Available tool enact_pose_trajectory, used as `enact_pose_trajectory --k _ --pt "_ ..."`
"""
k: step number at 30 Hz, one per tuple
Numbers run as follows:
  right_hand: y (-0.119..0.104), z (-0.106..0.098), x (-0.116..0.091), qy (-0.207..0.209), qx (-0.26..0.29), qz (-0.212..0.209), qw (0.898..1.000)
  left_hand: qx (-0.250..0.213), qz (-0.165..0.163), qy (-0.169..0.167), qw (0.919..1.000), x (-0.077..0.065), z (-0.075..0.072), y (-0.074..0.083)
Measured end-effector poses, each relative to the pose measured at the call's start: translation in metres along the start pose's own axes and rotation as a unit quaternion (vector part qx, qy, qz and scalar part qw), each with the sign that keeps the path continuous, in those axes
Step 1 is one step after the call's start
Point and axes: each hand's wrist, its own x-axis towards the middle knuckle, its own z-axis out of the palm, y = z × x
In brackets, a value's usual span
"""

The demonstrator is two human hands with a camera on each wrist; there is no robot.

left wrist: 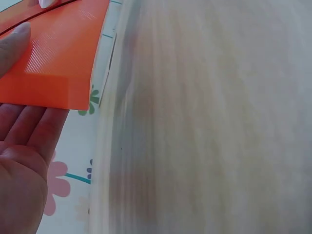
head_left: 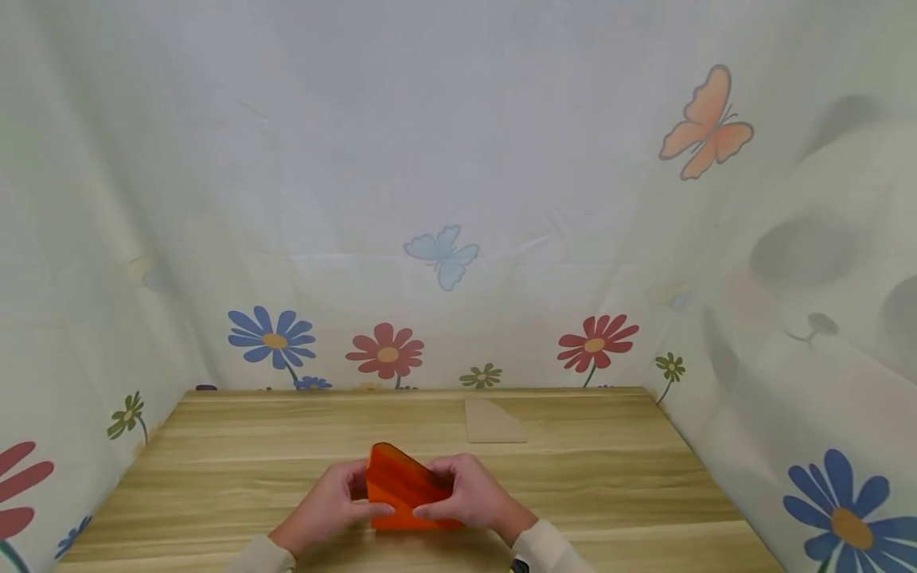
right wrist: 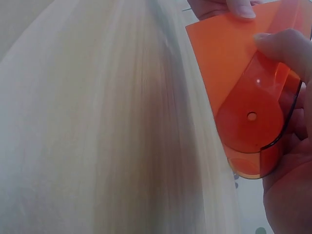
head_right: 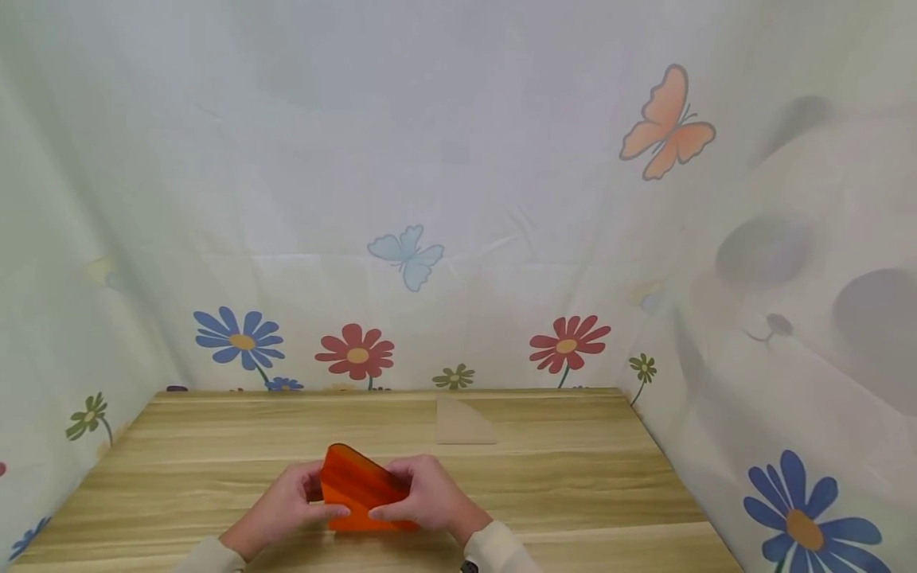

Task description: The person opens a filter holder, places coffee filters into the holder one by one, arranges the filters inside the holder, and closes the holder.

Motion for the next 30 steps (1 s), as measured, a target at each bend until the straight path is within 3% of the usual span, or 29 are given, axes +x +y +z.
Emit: enact_pose_trajectory --k 17,30 --pt "0.012 0.003 0.008 -0.030 -0.069 0.004 0.997 0.038 -0.030 -0.009 0.9988 0.000 0.000 -0.010" --pt "0.008 0.001 0.009 -0.035 -0.072 0.003 0.997 0.042 -0.028 -0.019 0.9986 0.004 -0.002 -0.009"
